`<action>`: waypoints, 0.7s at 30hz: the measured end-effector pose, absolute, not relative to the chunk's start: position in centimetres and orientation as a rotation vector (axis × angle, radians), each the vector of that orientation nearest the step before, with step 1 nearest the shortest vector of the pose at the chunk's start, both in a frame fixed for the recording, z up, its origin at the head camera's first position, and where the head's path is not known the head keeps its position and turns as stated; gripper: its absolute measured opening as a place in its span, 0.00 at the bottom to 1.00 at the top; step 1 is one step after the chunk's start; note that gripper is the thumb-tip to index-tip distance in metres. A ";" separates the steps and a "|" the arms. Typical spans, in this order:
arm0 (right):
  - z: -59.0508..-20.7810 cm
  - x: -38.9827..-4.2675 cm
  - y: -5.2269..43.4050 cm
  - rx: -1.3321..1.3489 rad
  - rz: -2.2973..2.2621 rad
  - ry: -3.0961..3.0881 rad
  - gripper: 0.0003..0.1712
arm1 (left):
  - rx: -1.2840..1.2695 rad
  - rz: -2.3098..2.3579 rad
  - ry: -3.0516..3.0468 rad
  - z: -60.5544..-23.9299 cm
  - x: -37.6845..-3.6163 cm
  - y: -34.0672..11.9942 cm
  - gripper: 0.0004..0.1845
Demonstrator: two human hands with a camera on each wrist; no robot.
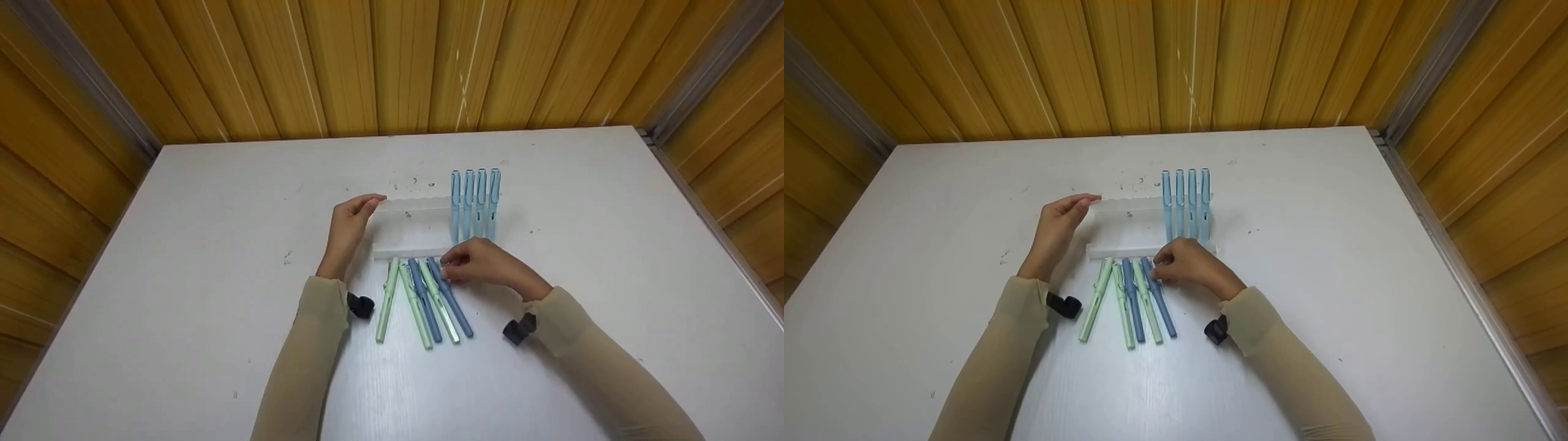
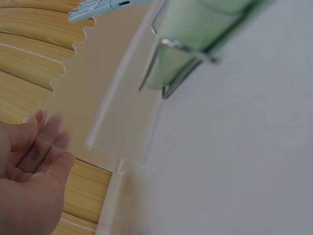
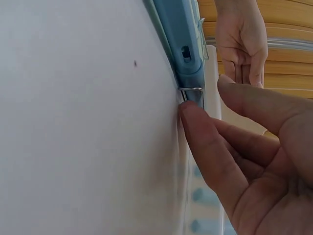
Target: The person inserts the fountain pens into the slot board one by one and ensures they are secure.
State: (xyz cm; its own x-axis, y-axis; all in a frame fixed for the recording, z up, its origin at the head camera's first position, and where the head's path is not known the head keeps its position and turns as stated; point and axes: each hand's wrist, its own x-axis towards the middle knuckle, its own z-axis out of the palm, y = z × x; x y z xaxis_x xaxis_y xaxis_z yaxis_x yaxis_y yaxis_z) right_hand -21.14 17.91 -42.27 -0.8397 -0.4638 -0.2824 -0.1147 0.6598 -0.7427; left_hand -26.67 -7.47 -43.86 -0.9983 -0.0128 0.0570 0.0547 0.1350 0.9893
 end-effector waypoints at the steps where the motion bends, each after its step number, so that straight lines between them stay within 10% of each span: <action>1: -42.3 -21.1 17.8 -0.433 -1.042 2.427 0.21 | -0.046 -2.031 -2.325 -43.9 -26.7 -7.5 0.13; 21: -42.3 -20.6 16.9 -0.368 -0.951 2.512 0.24 | -0.053 -2.037 -2.320 -43.8 -26.6 -7.4 0.13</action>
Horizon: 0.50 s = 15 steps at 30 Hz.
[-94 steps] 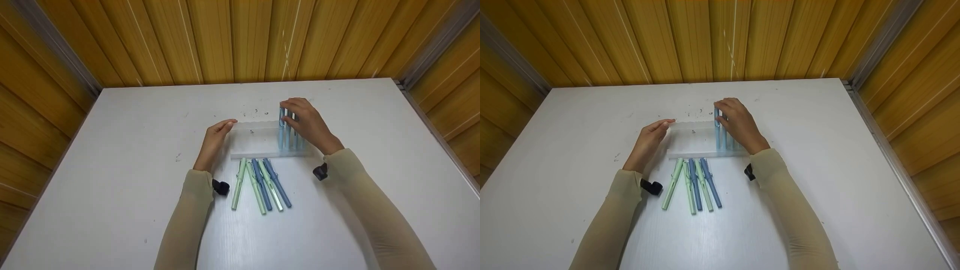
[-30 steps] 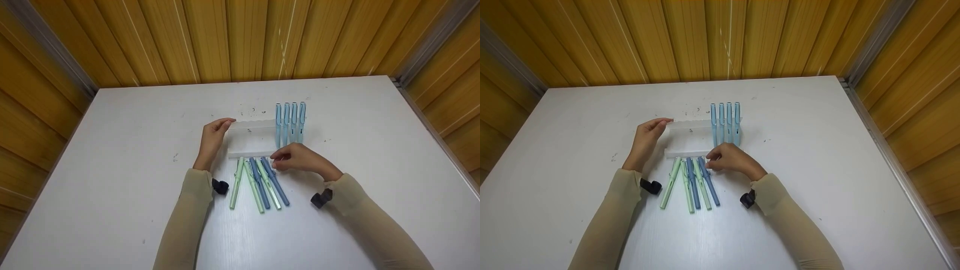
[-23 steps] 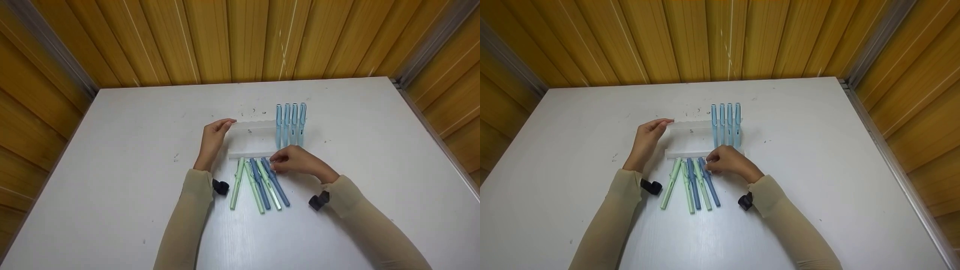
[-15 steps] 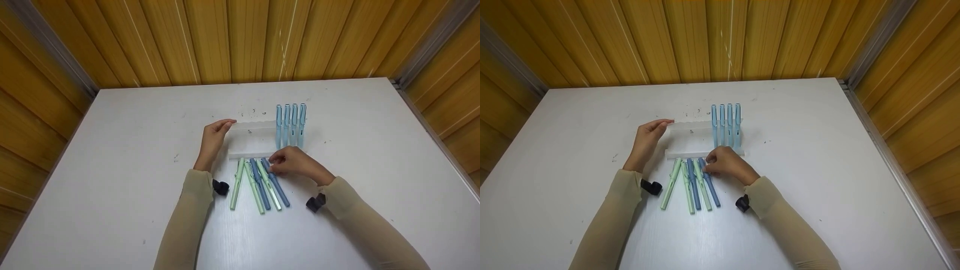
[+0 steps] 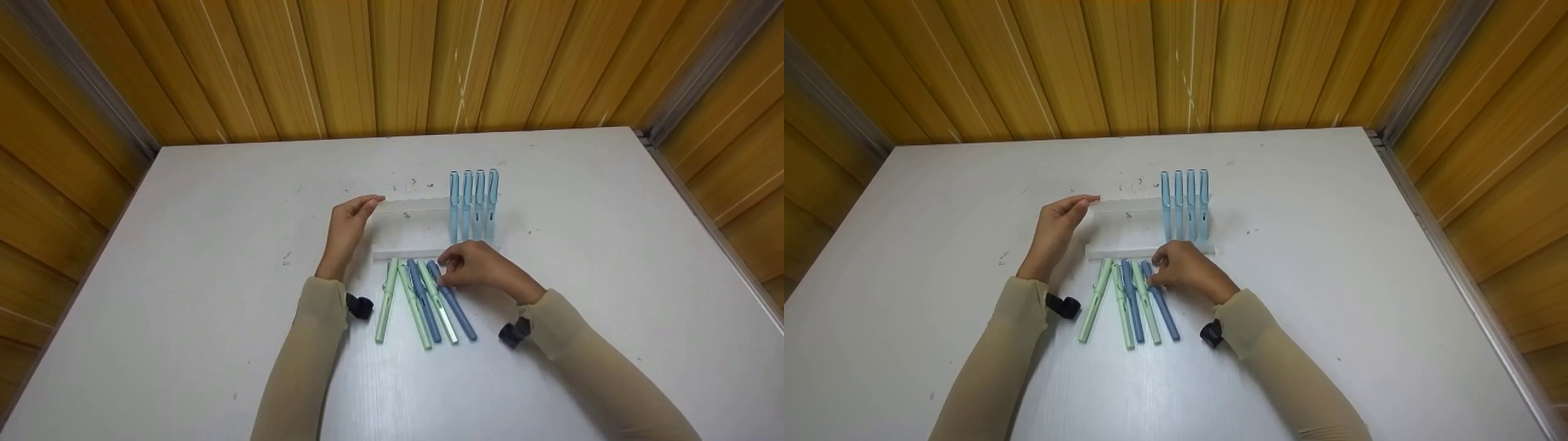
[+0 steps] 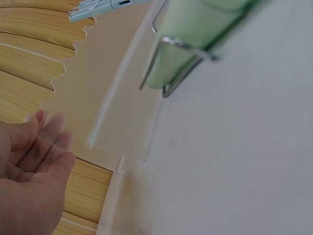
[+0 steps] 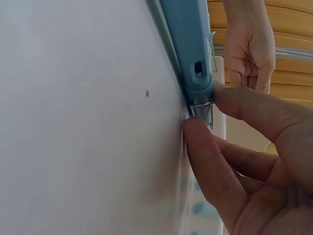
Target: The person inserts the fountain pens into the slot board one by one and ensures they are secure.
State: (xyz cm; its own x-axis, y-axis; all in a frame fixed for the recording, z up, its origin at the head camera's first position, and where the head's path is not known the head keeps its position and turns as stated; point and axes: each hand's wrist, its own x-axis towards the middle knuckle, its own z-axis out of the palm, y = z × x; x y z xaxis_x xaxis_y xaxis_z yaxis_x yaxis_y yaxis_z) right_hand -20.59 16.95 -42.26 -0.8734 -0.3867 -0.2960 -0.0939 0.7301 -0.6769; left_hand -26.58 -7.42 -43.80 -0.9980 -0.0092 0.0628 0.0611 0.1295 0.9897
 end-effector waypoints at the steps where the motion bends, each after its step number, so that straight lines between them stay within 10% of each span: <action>1: -42.3 -20.6 17.0 -0.373 -0.942 2.512 0.25 | -0.052 -2.039 -2.319 -43.8 -26.6 -7.4 0.13; 15: -42.5 -20.6 17.0 -0.413 -0.956 2.486 0.26 | -0.068 -2.026 -2.318 -43.8 -26.5 -7.5 0.14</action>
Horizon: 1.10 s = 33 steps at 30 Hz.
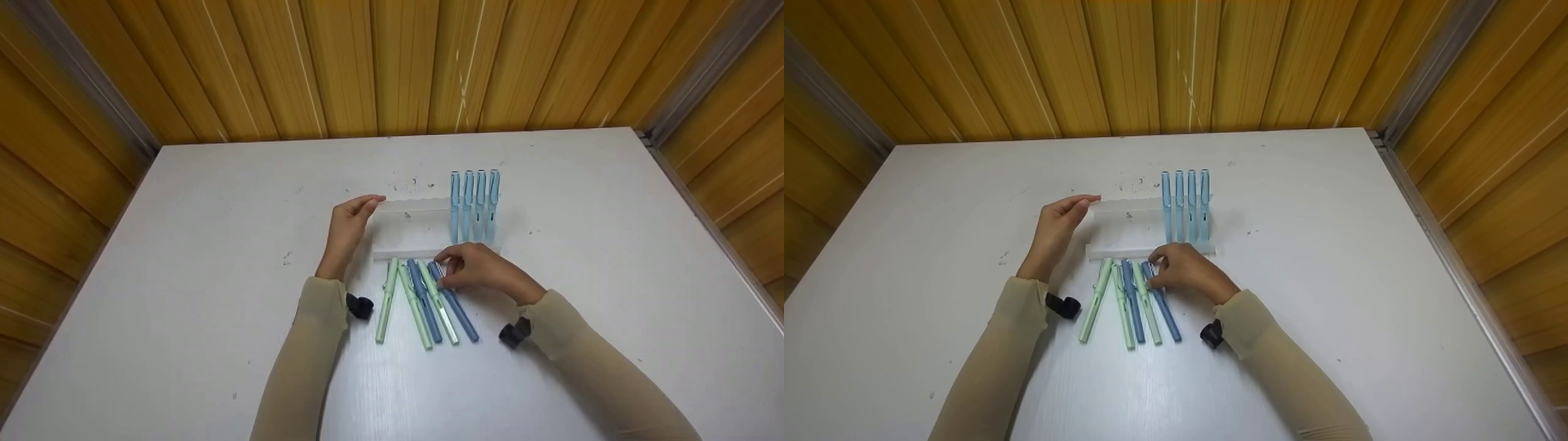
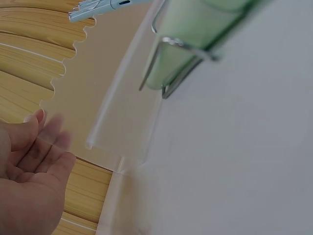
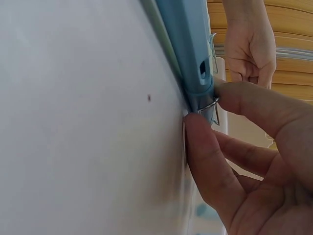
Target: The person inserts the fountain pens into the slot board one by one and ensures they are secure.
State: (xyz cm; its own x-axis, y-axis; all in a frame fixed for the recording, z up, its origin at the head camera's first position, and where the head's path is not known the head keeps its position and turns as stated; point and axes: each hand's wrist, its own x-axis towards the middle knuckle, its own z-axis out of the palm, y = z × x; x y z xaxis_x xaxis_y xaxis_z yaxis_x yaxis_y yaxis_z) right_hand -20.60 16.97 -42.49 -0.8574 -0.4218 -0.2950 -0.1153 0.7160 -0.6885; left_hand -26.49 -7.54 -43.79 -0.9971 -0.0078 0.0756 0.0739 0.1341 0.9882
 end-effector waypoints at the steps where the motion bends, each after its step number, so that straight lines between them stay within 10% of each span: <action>1: -42.5 -20.6 17.0 -0.424 -0.963 2.483 0.26 | -0.073 -2.023 -2.317 -43.8 -26.5 -7.5 0.14; 33: -42.6 -21.0 17.7 -0.363 -1.146 2.356 0.23 | -0.068 -2.047 -2.320 -43.8 -26.5 -7.6 0.13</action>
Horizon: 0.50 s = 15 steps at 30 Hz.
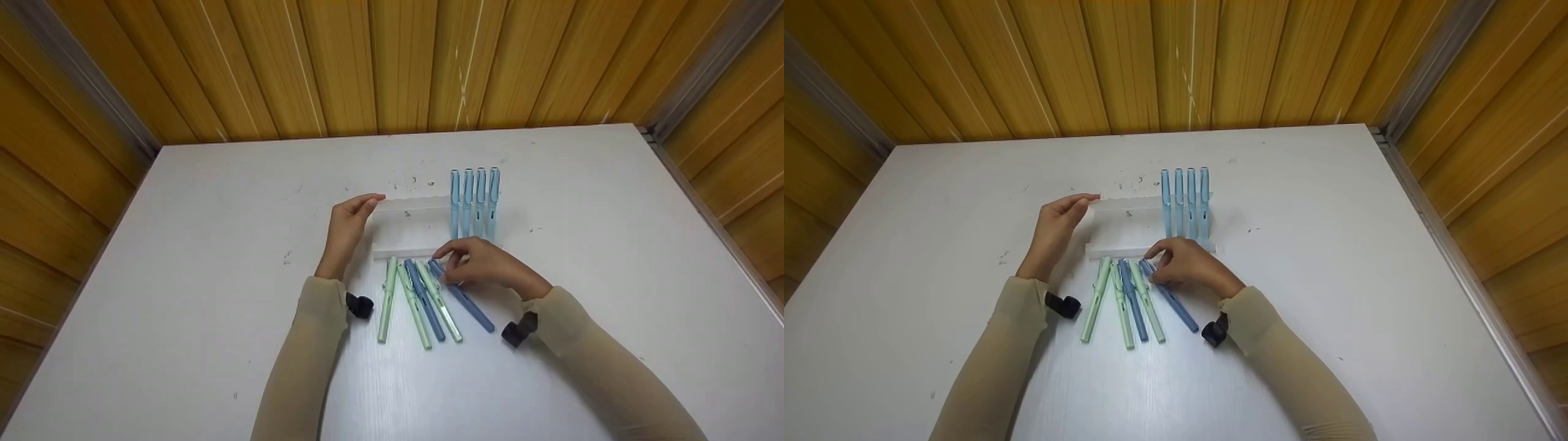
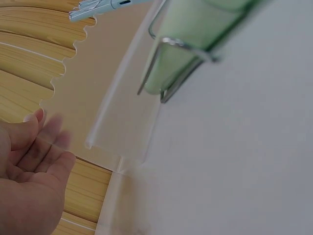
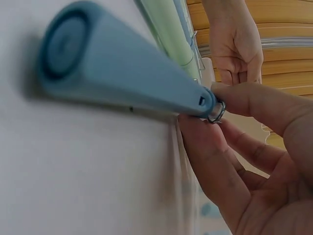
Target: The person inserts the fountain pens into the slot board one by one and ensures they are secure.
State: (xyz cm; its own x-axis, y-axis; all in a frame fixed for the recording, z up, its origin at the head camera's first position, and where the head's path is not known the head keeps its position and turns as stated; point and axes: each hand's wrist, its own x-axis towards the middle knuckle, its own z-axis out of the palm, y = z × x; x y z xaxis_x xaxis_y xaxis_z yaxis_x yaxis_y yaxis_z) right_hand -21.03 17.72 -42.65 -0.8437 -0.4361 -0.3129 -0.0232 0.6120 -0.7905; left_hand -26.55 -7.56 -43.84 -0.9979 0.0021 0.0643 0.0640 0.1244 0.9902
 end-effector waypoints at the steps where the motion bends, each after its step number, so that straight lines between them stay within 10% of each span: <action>1: -42.7 -21.1 17.7 -0.366 -1.150 2.354 0.23 | -0.066 -2.059 -2.316 -43.8 -26.5 -7.6 0.13; 15: -42.5 -21.3 17.7 -0.285 -1.247 2.274 0.29 | -0.055 -2.060 -2.317 -43.7 -26.5 -7.6 0.13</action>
